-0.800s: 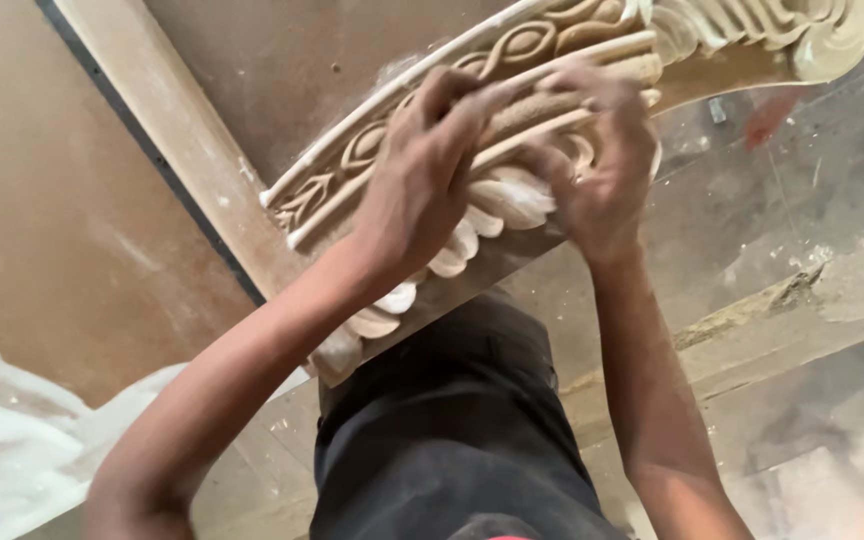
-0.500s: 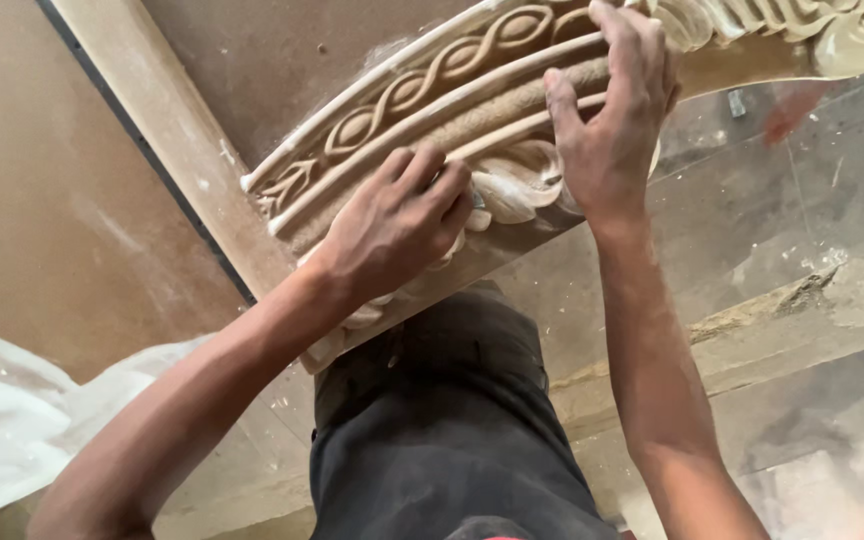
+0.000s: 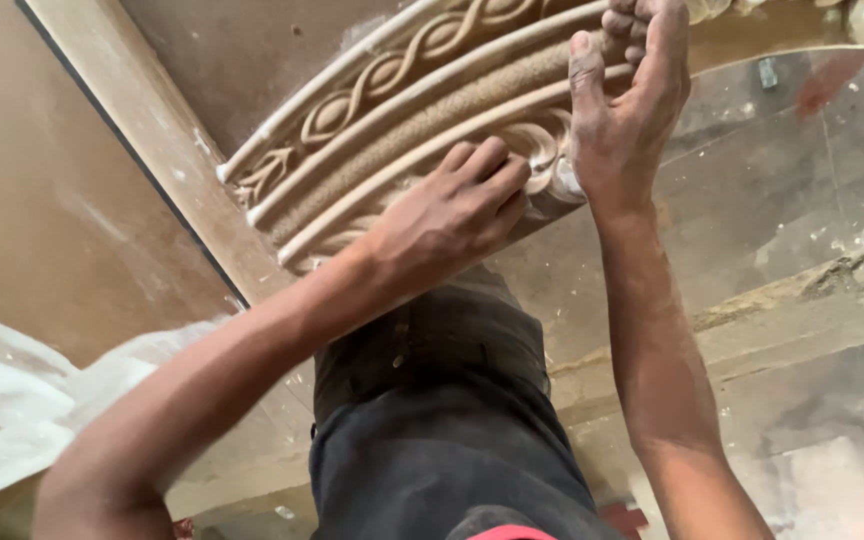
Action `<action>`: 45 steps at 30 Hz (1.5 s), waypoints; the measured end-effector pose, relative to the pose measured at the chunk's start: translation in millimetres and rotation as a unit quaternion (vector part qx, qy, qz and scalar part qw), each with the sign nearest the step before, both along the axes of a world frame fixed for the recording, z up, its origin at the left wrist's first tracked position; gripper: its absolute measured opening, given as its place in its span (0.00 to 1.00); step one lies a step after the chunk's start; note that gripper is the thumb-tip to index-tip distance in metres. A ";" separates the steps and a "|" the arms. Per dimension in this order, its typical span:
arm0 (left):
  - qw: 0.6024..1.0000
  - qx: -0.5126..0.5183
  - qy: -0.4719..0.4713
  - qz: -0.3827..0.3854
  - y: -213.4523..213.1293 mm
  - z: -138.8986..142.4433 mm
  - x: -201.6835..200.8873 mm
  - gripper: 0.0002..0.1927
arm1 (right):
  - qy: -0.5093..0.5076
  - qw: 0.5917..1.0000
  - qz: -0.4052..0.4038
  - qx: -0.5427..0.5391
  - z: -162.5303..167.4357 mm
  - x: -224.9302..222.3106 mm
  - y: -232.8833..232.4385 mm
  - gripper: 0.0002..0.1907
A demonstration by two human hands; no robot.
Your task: The person carves and sands a decorative wood panel using small tools and their hands.
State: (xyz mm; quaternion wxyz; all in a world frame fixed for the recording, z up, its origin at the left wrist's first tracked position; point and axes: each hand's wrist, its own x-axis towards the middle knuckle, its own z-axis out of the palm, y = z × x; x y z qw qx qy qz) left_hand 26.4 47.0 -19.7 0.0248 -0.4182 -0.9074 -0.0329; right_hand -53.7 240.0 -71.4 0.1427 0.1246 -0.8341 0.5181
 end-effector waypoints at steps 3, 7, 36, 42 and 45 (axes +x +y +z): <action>0.998 0.036 0.050 -0.030 -22.4 24.0 -9.9 0.20 | 0.008 1.000 0.018 0.009 5.9 1.1 1.7 0.15; 0.996 -0.070 0.051 0.010 -38.3 32.2 -11.6 0.18 | -0.008 0.999 0.031 -0.039 2.4 0.5 5.0 0.13; 0.986 0.029 -0.155 -0.048 -6.5 12.7 -45.5 0.15 | -0.008 0.961 -0.196 -0.196 -14.9 5.2 12.3 0.17; 0.990 0.002 -0.020 -0.142 -17.5 22.9 -44.9 0.23 | -0.061 0.946 -0.098 -0.304 -17.8 4.1 18.4 0.20; 0.987 0.009 -0.035 -0.158 -29.1 26.1 -50.8 0.16 | -0.043 0.955 -0.081 -0.282 -22.7 -3.2 19.5 0.16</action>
